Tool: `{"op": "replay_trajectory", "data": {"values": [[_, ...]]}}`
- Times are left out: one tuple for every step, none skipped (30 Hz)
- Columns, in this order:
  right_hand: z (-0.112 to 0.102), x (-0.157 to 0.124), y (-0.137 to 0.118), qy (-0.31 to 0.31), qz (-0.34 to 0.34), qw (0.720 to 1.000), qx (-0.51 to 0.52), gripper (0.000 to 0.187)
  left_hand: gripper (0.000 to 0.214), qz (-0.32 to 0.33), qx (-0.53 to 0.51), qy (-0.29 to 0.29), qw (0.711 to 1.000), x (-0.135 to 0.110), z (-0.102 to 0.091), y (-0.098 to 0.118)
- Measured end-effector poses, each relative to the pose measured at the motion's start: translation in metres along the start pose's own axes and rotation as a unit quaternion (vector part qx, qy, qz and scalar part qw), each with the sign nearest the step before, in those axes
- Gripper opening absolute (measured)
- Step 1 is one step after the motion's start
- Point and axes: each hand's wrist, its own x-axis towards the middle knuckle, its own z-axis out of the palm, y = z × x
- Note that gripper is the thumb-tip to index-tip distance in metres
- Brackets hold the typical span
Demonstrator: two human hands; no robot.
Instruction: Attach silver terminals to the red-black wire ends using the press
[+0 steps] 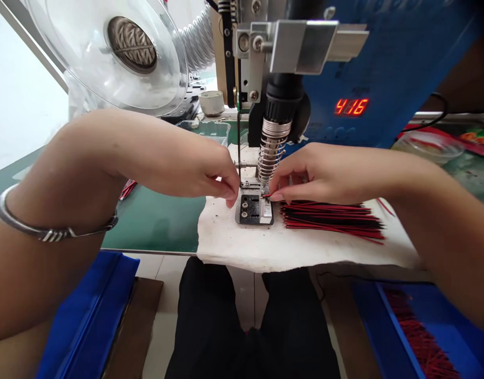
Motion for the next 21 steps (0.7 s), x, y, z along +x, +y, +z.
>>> {"op": "replay_trajectory", "data": {"values": [[0.0,0.001,0.001,-0.003,0.003,1.0,0.008,0.027,0.012,0.007,0.027,-0.056,0.998,0.002,0.001,0.001],[0.001,0.002,0.002,-0.002,0.006,1.0,0.018,0.027,0.014,0.02,0.043,-0.102,0.994,0.003,0.001,0.001],[0.002,0.001,0.002,0.002,0.01,1.0,0.029,0.027,0.015,0.039,0.045,-0.131,0.99,0.003,0.0,-0.001],[0.004,0.0,0.001,0.01,0.014,0.999,0.04,0.026,0.015,0.061,0.032,-0.142,0.987,0.004,0.0,-0.003],[0.005,-0.001,0.001,0.021,0.014,0.998,0.05,0.025,0.014,0.08,0.016,-0.146,0.986,0.004,0.0,-0.006],[0.007,-0.003,-0.001,0.032,0.014,0.998,0.059,0.025,0.013,0.097,0.002,-0.149,0.984,0.005,-0.001,-0.01],[0.009,-0.004,-0.002,0.042,0.011,0.997,0.066,0.024,0.012,0.108,-0.009,-0.151,0.983,0.006,-0.001,-0.014],[0.011,-0.006,-0.004,0.05,0.009,0.996,0.069,0.023,0.013,0.116,-0.018,-0.155,0.981,0.008,-0.001,-0.019],[0.012,-0.008,-0.005,0.054,0.007,0.996,0.069,0.023,0.013,0.122,-0.028,-0.16,0.979,0.009,-0.002,-0.024],[0.013,-0.009,-0.007,0.058,0.004,0.996,0.068,0.022,0.012,0.126,-0.04,-0.164,0.978,0.011,-0.002,-0.029],[0.014,-0.011,-0.008,0.061,0.004,0.996,0.066,0.021,0.011,0.128,-0.054,-0.166,0.976,0.013,-0.001,-0.034],[0.016,-0.012,-0.009,0.064,0.002,0.996,0.067,0.021,0.011,0.128,-0.071,-0.169,0.975,0.015,-0.001,-0.038],[0.017,-0.013,-0.011,0.067,0.001,0.995,0.069,0.02,0.015,0.125,-0.086,-0.17,0.974,0.017,0.0,-0.043],[0.018,-0.013,-0.011,0.071,-0.001,0.995,0.073,0.02,0.02,0.123,-0.099,-0.17,0.973,0.019,0.002,-0.046],[0.02,-0.014,-0.012,0.076,-0.003,0.994,0.077,0.021,0.024,0.12,-0.108,-0.17,0.972,0.021,0.003,-0.048],[0.021,-0.014,-0.013,0.081,-0.007,0.993,0.082,0.021,0.026,0.115,-0.113,-0.171,0.972,0.022,0.005,-0.05],[0.023,-0.015,-0.013,0.085,-0.009,0.993,0.086,0.022,0.026,0.111,-0.116,-0.172,0.972,0.024,0.008,-0.051],[0.024,-0.015,-0.013,0.089,-0.012,0.992,0.089,0.022,0.025,0.11,-0.119,-0.172,0.972,0.025,0.011,-0.051],[0.025,-0.015,-0.013,0.092,-0.014,0.991,0.093,0.022,0.024,0.108,-0.123,-0.172,0.971,0.026,0.014,-0.05],[0.026,-0.015,-0.012,0.094,-0.015,0.991,0.096,0.022,0.023,0.109,-0.129,-0.173,0.97,0.027,0.017,-0.05],[0.027,-0.015,-0.012,0.095,-0.016,0.99,0.099,0.022,0.02,0.111,-0.137,-0.174,0.969,0.027,0.02,-0.049]]}}
